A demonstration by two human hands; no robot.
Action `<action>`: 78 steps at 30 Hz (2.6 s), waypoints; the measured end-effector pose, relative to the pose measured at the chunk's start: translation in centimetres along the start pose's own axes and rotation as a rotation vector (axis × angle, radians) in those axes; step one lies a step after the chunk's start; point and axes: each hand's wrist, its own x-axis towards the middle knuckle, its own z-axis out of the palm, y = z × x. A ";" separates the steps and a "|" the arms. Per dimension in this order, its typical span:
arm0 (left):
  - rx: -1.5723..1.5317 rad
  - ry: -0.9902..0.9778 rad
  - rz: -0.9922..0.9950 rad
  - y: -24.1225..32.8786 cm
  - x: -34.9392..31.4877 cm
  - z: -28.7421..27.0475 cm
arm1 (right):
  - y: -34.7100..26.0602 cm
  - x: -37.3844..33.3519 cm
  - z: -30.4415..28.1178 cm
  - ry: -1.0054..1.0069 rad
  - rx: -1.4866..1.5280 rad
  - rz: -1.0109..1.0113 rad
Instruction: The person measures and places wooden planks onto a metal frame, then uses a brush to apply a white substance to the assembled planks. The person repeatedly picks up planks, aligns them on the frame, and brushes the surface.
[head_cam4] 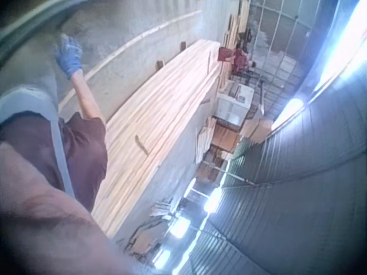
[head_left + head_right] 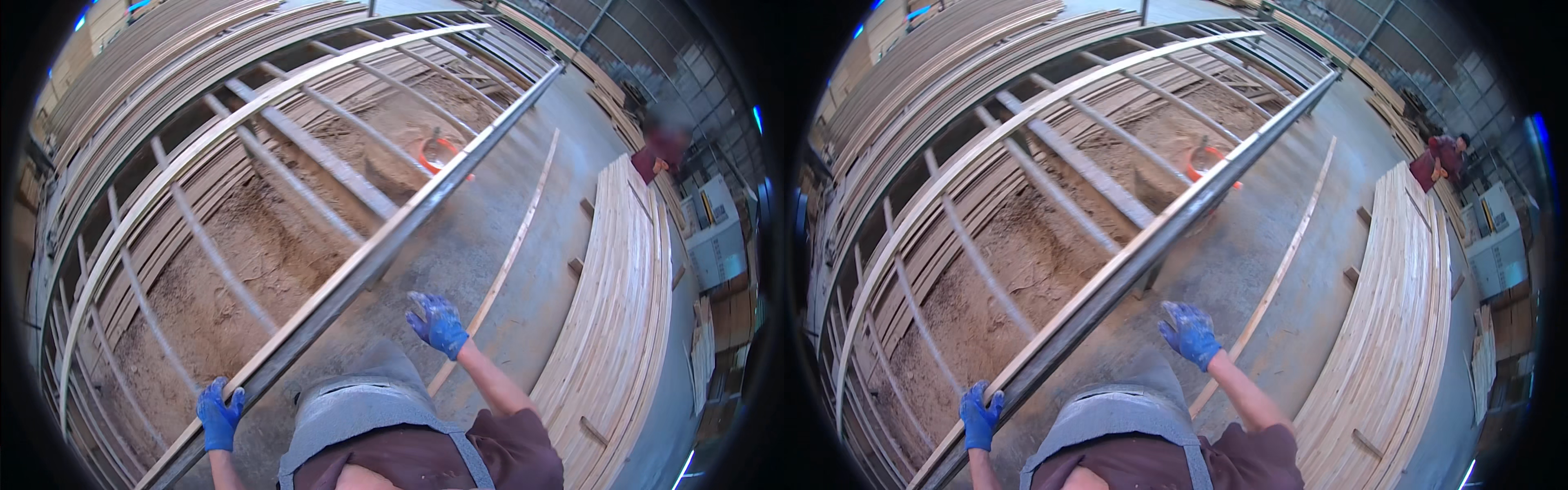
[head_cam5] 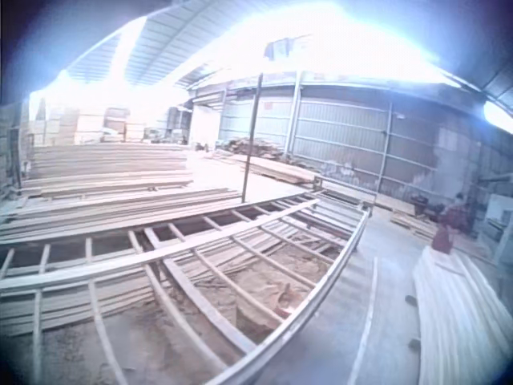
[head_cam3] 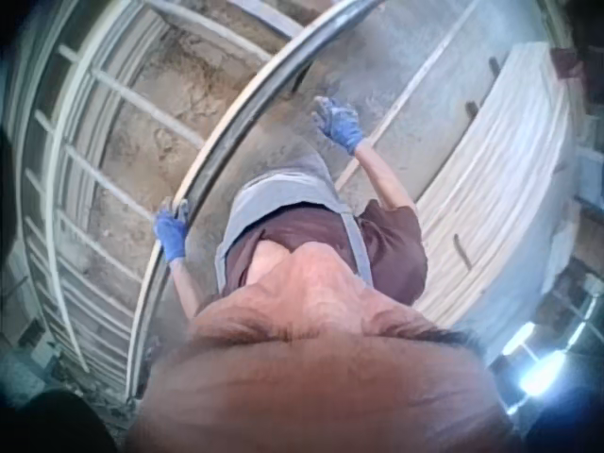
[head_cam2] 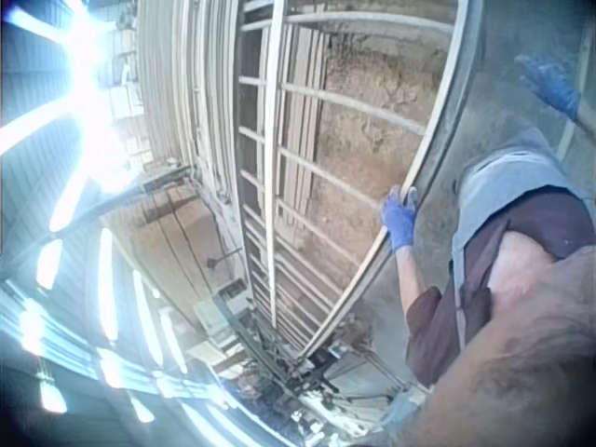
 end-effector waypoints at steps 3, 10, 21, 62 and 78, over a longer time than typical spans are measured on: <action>-0.118 -0.032 0.167 12.8 5.9 2.5 | 9.6 -5.3 0.8 -0.136 0.014 0.178; -0.041 -0.140 0.386 38.9 21.6 7.3 | 19.5 0.8 -4.6 -0.409 0.245 0.193; -0.193 -0.128 0.618 70.7 39.5 18.0 | 44.8 20.2 -14.8 -0.533 0.256 0.240; -0.252 0.293 -0.542 88.3 17.5 24.0 | 48.8 39.9 -19.0 -0.417 0.058 -1.331; -0.504 0.504 -1.400 55.4 -20.9 22.0 | -3.2 20.6 1.7 -0.308 0.089 -1.709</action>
